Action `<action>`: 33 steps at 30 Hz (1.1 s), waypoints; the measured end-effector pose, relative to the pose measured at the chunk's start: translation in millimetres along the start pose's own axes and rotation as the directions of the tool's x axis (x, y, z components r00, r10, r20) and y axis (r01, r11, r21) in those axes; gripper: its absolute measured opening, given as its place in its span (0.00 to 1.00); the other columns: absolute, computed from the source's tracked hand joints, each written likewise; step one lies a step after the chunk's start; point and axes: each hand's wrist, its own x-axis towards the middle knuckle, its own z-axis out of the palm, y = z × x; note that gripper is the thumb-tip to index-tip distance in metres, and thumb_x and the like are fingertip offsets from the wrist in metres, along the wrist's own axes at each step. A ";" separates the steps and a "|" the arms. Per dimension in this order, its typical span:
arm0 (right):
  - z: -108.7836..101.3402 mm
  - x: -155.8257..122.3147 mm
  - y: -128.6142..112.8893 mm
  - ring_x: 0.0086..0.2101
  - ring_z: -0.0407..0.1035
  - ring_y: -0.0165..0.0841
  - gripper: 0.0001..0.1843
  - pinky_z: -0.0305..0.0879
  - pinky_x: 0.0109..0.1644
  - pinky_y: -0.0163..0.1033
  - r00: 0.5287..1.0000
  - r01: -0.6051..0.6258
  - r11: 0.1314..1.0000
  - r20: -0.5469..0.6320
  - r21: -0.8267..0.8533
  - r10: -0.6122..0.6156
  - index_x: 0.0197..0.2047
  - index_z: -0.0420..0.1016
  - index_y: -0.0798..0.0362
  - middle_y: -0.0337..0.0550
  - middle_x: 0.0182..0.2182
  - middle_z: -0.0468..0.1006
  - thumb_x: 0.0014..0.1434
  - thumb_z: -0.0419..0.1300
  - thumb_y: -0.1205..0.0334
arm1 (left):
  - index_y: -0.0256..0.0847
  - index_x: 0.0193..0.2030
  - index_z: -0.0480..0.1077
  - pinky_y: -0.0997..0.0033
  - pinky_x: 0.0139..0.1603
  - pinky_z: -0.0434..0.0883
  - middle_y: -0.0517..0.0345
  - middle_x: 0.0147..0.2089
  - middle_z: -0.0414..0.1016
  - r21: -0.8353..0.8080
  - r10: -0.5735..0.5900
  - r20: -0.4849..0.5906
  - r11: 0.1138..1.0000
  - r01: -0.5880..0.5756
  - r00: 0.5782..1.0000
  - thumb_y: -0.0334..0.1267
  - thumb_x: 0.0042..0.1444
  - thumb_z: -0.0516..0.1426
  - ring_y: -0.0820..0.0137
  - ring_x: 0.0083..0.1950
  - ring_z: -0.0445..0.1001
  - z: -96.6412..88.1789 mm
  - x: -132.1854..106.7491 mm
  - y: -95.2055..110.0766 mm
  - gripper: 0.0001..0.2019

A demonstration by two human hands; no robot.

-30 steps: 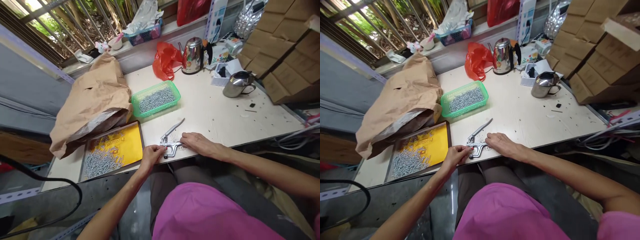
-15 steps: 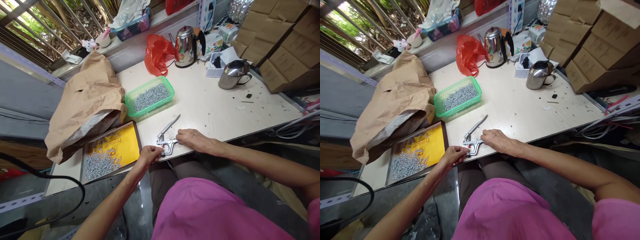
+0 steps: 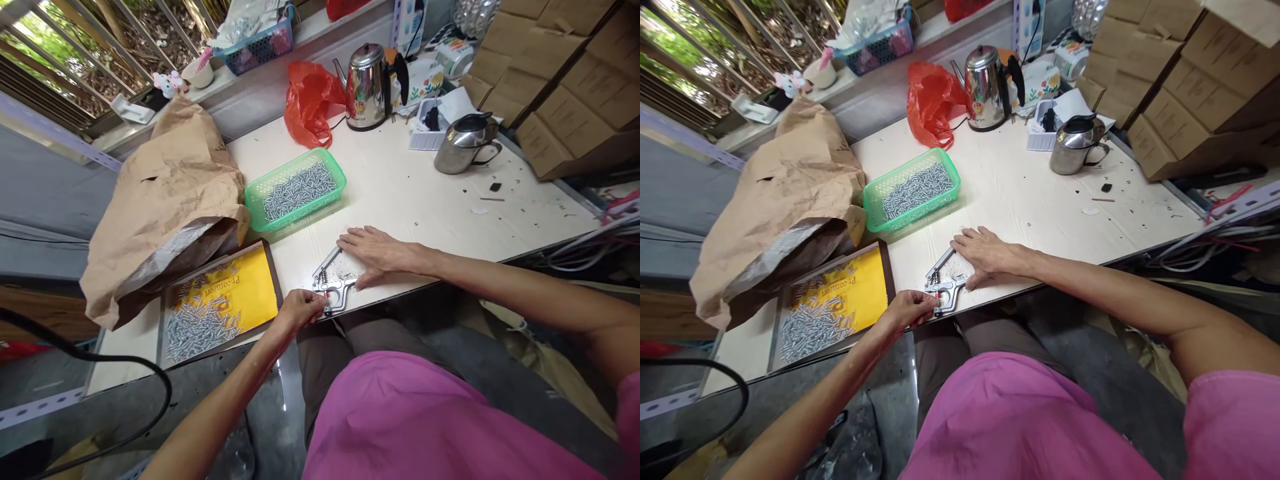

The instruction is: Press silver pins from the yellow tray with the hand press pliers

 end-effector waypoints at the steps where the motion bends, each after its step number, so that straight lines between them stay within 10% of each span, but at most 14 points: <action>1: -1.0 -1.0 -1.6 0.57 0.55 0.54 0.50 0.54 0.57 0.56 1.000 -0.009 1.000 -0.006 -0.003 0.009 0.63 0.58 0.61 0.63 0.59 0.64 0.46 0.65 0.38 | 0.37 0.23 0.69 0.78 0.16 0.50 0.67 0.15 0.62 -0.002 -0.002 -0.003 1.000 0.002 1.000 0.50 0.44 0.62 0.81 0.15 0.55 0.5 0.4 -0.3 0.17; 8: -5.9 -6.0 -12.5 0.49 0.63 0.47 0.32 0.49 0.53 0.52 1.000 -0.025 1.000 -0.001 -0.019 0.025 0.58 0.63 0.57 0.54 0.47 0.74 0.55 0.64 0.51 | 0.37 0.24 0.71 0.75 0.21 0.55 0.63 0.17 0.64 0.205 0.078 -0.139 0.977 -0.048 0.987 0.50 0.51 0.59 0.76 0.19 0.61 1.0 -8.5 -3.7 0.17; 12: -2.2 -8.5 -16.6 0.47 0.64 0.43 0.25 0.46 0.53 0.50 0.999 -0.005 1.000 -0.043 0.000 0.005 0.56 0.65 0.55 0.51 0.45 0.75 0.58 0.62 0.56 | 0.39 0.33 0.75 0.72 0.35 0.64 0.55 0.32 0.75 0.573 0.485 -0.283 0.777 -0.260 0.827 0.44 0.57 0.57 0.69 0.34 0.71 7.8 -11.9 6.4 0.11; 16: 1.1 -12.7 -19.2 0.47 0.64 0.42 0.28 0.48 0.53 0.47 0.997 -0.018 0.999 -0.074 0.029 0.020 0.59 0.62 0.57 0.53 0.46 0.74 0.58 0.62 0.57 | 0.39 0.52 0.69 0.64 0.49 0.67 0.48 0.51 0.73 0.801 0.708 -0.047 0.448 -0.397 0.705 0.42 0.55 0.61 0.60 0.51 0.68 21.9 4.8 28.5 0.19; 21: 2.0 -21.3 -13.3 0.50 0.62 0.45 0.41 0.55 0.50 0.45 0.995 -0.088 0.995 -0.053 0.038 0.090 0.63 0.56 0.61 0.58 0.51 0.70 0.53 0.66 0.52 | 0.36 0.59 0.62 0.60 0.50 0.67 0.45 0.54 0.71 0.889 0.661 0.117 0.263 -0.374 0.742 0.43 0.54 0.62 0.57 0.51 0.67 28.3 22.6 50.1 0.28; 25: -6.3 -21.9 -11.2 0.47 0.63 0.45 0.31 0.58 0.47 0.45 0.990 -0.136 0.990 0.016 -0.041 0.137 0.52 0.68 0.61 0.57 0.48 0.71 0.53 0.66 0.48 | 0.33 0.60 0.61 0.58 0.47 0.67 0.43 0.51 0.70 0.907 0.657 0.138 0.217 -0.361 0.742 0.46 0.52 0.62 0.55 0.51 0.67 25.9 26.4 56.2 0.31; 33: -9.2 -14.7 -14.5 0.43 0.66 0.39 0.11 0.54 0.43 0.40 0.995 -0.068 0.996 0.073 -0.060 0.073 0.41 0.74 0.61 0.52 0.39 0.75 0.63 0.58 0.60 | 0.38 0.41 0.71 0.63 0.44 0.68 0.50 0.41 0.71 0.830 0.688 0.154 0.299 -0.470 0.709 0.40 0.57 0.60 0.60 0.46 0.67 28.6 36.0 54.4 0.09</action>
